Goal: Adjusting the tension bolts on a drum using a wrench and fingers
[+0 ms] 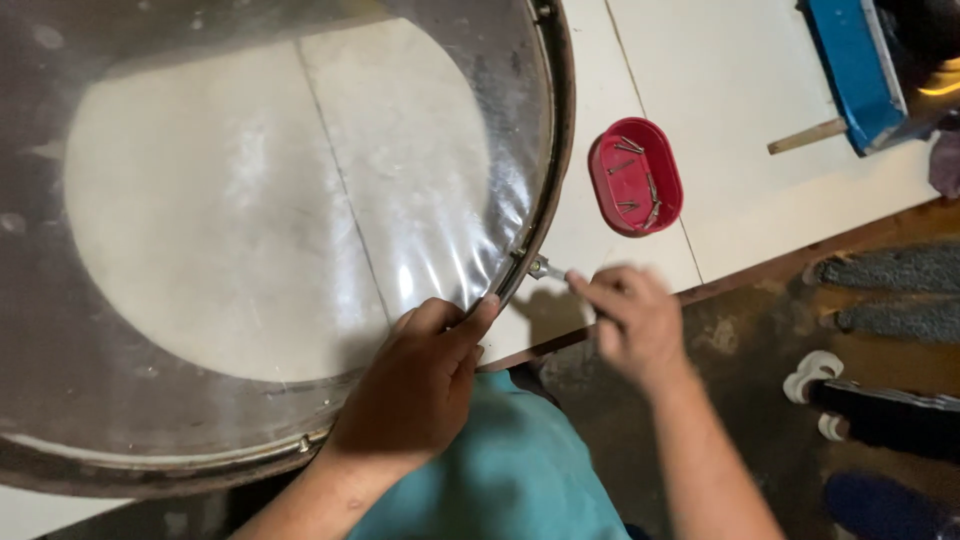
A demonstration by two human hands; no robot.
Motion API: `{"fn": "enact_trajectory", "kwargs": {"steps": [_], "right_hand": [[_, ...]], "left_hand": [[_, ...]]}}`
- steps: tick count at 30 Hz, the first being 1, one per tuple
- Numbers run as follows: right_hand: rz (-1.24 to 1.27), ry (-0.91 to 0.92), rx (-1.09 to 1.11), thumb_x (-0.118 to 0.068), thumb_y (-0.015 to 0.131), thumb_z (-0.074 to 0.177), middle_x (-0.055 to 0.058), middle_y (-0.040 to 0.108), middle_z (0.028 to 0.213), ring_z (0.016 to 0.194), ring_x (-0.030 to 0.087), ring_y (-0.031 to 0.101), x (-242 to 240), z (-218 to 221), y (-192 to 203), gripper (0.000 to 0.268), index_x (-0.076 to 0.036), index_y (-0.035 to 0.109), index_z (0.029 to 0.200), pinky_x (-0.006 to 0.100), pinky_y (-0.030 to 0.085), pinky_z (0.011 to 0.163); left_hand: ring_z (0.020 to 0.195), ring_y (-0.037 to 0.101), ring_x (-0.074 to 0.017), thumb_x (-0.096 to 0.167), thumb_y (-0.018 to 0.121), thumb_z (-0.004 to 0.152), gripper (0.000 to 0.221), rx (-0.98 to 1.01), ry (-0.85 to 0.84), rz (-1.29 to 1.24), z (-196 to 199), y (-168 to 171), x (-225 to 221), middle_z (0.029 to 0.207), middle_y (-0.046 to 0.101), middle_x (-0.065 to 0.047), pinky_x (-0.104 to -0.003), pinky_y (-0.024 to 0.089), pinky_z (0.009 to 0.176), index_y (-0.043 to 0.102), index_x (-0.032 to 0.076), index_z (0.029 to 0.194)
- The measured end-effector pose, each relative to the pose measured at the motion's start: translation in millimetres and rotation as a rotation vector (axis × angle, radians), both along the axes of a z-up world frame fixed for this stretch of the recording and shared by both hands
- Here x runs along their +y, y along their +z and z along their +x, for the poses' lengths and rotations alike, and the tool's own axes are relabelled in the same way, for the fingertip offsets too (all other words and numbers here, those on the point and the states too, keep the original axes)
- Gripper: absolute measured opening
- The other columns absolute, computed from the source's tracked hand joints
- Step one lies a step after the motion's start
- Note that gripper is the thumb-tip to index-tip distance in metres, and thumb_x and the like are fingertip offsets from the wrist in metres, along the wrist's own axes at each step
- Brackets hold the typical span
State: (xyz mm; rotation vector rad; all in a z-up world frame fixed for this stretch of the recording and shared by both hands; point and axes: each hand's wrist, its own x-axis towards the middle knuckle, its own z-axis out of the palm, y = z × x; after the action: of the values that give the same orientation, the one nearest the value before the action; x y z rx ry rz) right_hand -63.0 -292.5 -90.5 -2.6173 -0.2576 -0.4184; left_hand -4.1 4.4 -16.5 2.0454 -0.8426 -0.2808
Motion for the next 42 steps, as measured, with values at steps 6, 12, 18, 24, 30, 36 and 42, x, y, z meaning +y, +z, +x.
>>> {"fn": "enact_trajectory", "kwargs": {"steps": [6, 12, 18, 24, 30, 36, 42], "right_hand": [[0.052, 0.397, -0.114, 0.011, 0.053, 0.093, 0.009, 0.059, 0.103, 0.095, 0.029, 0.056, -40.4, 89.7, 13.0, 0.049, -0.024, 0.076, 0.119, 0.045, 0.039, 0.085], [0.055, 0.312, 0.043, 0.009, 0.056, 0.093, 0.01, 0.054, 0.098, 0.089, 0.029, 0.058, -43.7, 62.1, 48.6, 0.048, -0.022, 0.075, 0.125, 0.043, 0.047, 0.078], [-0.017, -0.183, 0.093, -0.002, 0.067, 0.081, 0.003, 0.062, 0.095, 0.079, 0.018, 0.062, 4.9, -4.7, 47.9, 0.049, -0.026, 0.077, 0.122, 0.032, 0.054, 0.061], [0.043, -0.332, 0.043, -0.005, 0.074, 0.087, -0.002, 0.058, 0.092, 0.072, 0.015, 0.06, 43.6, -25.8, 31.7, 0.04, -0.027, 0.077, 0.121, 0.029, 0.048, 0.061], [0.12, -0.481, -0.008, -0.009, 0.069, 0.087, 0.003, 0.061, 0.088, 0.068, 0.021, 0.06, 85.9, -29.8, 28.9, 0.03, -0.019, 0.079, 0.113, 0.031, 0.049, 0.063], [0.329, -0.374, -0.1, 0.001, 0.059, 0.097, 0.013, 0.062, 0.088, 0.075, 0.026, 0.063, 120.8, -25.7, 49.4, 0.026, 0.004, 0.068, 0.121, 0.035, 0.052, 0.071], [0.457, -0.389, -0.065, 0.0, 0.065, 0.091, 0.011, 0.069, 0.09, 0.077, 0.025, 0.068, 114.4, -20.2, 33.3, 0.027, 0.0, 0.071, 0.117, 0.034, 0.055, 0.073]], "left_hand": [[0.08, 0.059, -0.0371, 0.005, 0.056, 0.092, 0.051, 0.045, 0.027, 0.036, 1.8, 4.4, -4.4, 0.089, 0.059, -0.016, -0.048, 0.046, 0.067, 0.057, 0.013, 0.142], [0.083, 0.065, -0.0253, 0.007, 0.054, 0.092, 0.052, 0.237, 0.071, 0.043, 3.4, 10.6, -6.7, 0.094, 0.063, -0.009, -0.036, 0.05, 0.073, 0.061, 0.015, 0.142], [0.082, 0.066, -0.0215, 0.009, 0.056, 0.092, 0.05, 0.284, 0.075, 0.058, 6.0, 8.9, -6.4, 0.094, 0.063, -0.006, -0.032, 0.051, 0.074, 0.063, 0.017, 0.141], [0.084, 0.066, -0.0195, 0.005, 0.051, 0.091, 0.055, 0.326, 0.073, 0.102, 5.3, 13.5, -6.1, 0.093, 0.063, -0.006, -0.027, 0.051, 0.076, 0.062, 0.02, 0.144], [0.091, 0.065, -0.0203, 0.01, 0.052, 0.094, 0.05, 0.241, 0.062, 0.057, 2.1, 5.7, -1.2, 0.101, 0.064, -0.005, -0.027, 0.048, 0.085, 0.063, 0.016, 0.142], [0.082, 0.064, -0.0193, 0.004, 0.061, 0.091, 0.056, 0.142, 0.054, 0.089, 0.4, 1.8, 0.0, 0.096, 0.061, -0.003, -0.028, 0.05, 0.079, 0.061, 0.019, 0.145], [0.083, 0.064, -0.021, 0.015, 0.058, 0.095, 0.055, 0.095, 0.02, 0.114, 2.8, -5.2, 3.2, 0.096, 0.06, -0.005, -0.032, 0.051, 0.08, 0.056, 0.017, 0.15]]}}
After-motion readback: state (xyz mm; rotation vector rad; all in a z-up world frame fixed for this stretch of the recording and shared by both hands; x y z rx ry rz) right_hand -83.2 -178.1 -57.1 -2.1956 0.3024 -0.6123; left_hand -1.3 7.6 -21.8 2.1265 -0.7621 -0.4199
